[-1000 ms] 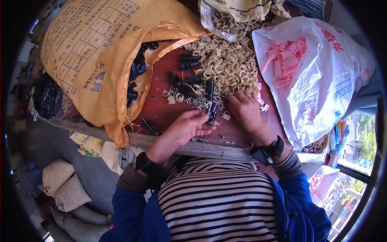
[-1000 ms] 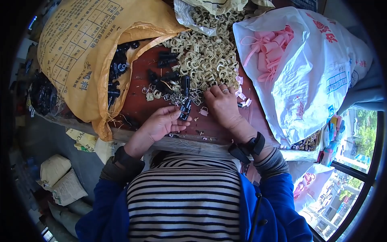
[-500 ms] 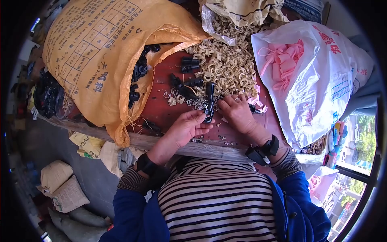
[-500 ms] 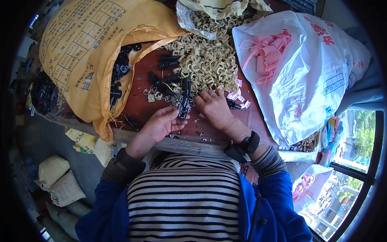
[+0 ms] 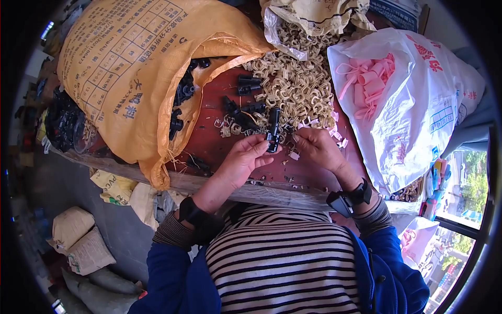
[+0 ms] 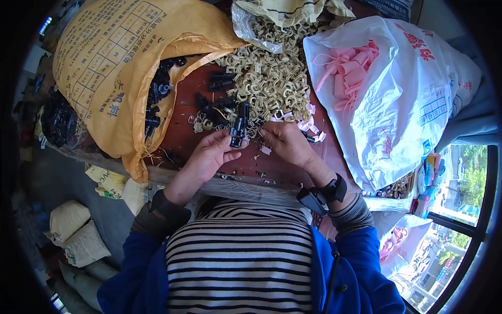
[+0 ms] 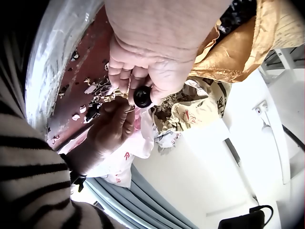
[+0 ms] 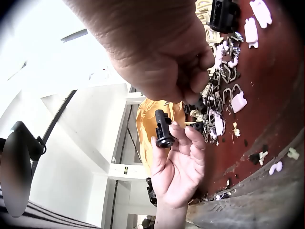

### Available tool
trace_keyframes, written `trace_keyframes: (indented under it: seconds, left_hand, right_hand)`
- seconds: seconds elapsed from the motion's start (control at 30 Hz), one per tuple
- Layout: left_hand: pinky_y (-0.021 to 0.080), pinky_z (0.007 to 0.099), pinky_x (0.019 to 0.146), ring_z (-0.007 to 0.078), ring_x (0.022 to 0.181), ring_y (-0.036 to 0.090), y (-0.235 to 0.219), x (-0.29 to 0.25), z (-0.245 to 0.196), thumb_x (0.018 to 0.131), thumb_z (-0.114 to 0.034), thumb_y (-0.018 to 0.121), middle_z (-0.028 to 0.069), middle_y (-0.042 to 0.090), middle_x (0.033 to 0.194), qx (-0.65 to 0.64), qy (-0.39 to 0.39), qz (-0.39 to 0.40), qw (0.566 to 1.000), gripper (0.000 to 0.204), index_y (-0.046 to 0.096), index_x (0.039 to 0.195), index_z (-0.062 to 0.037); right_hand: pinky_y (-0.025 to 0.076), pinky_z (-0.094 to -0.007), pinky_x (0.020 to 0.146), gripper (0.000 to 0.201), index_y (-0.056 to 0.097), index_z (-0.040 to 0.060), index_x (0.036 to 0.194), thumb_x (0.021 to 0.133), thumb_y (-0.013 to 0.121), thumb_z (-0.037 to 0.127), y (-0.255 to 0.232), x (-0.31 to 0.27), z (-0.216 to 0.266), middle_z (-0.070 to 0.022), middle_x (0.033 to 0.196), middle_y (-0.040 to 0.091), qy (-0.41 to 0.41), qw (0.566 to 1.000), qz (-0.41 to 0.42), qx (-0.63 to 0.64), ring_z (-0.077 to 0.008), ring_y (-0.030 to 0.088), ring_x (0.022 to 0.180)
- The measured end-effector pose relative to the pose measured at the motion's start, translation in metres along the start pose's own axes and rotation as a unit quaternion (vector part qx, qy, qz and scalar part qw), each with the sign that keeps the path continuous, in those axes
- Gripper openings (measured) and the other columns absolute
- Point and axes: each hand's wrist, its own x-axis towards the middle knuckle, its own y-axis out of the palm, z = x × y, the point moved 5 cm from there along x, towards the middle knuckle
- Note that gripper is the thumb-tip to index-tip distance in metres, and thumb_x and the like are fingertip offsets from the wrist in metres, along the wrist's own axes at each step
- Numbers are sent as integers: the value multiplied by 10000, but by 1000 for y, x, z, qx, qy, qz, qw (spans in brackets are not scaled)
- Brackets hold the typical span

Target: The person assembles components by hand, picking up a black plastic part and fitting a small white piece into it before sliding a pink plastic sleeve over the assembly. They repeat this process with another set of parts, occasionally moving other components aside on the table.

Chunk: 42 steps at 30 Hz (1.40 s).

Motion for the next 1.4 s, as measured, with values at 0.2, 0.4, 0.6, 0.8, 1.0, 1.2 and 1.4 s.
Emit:
trace_keyframes:
  seconds: [0.2,0.4,0.6,0.8,1.0,1.2,1.4]
  left_hand:
    - [424,312,806,179,934,529,3,3,-1,827,-148,489,82,547,987,-18,6,58,998,163,492,970,-70]
    - [438,288,792,148,900,543,8,4,-1,823,-120,497,46,559,945,3,15,80,997,160,496,966,-47]
    - [421,338,829,188,921,533,9,5,0,815,-81,491,92,542,980,56,-2,67,996,202,479,1007,-21]
    - [420,346,836,185,923,532,7,6,-2,809,-69,499,89,548,975,47,19,55,997,190,497,991,-14]
    - [419,351,841,179,930,529,-3,10,4,808,-67,501,90,553,979,9,46,31,998,179,510,981,-20]
    - [450,287,780,148,852,556,0,9,6,795,-85,537,57,562,936,-22,60,17,998,177,518,964,-36]
    - [464,339,771,232,855,569,0,6,6,814,-72,493,111,561,962,-31,-13,3,999,155,529,962,-42]
  right_hand:
    - [407,-331,516,114,536,1,803,789,506,110,9,-4,14,-134,622,520,-44,997,55,-41,-281,519,568]
    - [408,-349,539,102,515,-8,782,781,500,93,11,-5,27,-141,642,512,-122,988,68,-62,-302,517,599]
    - [409,-381,560,87,472,-4,767,779,482,81,13,-6,30,-140,686,498,-120,983,78,-116,-323,511,639]
    - [416,-376,561,91,472,1,767,778,496,88,12,-6,27,-132,687,506,-88,995,23,-42,-313,520,639]
    - [423,-337,568,109,487,4,770,766,537,101,12,-11,27,-124,665,516,-38,999,-28,10,-284,534,633]
    - [423,-322,566,106,489,4,772,762,542,95,13,-10,23,-119,652,513,-53,997,-63,6,-275,535,626]
    - [421,-316,553,68,490,14,770,758,531,68,3,-10,18,-104,659,508,-29,995,-65,63,-273,530,627]
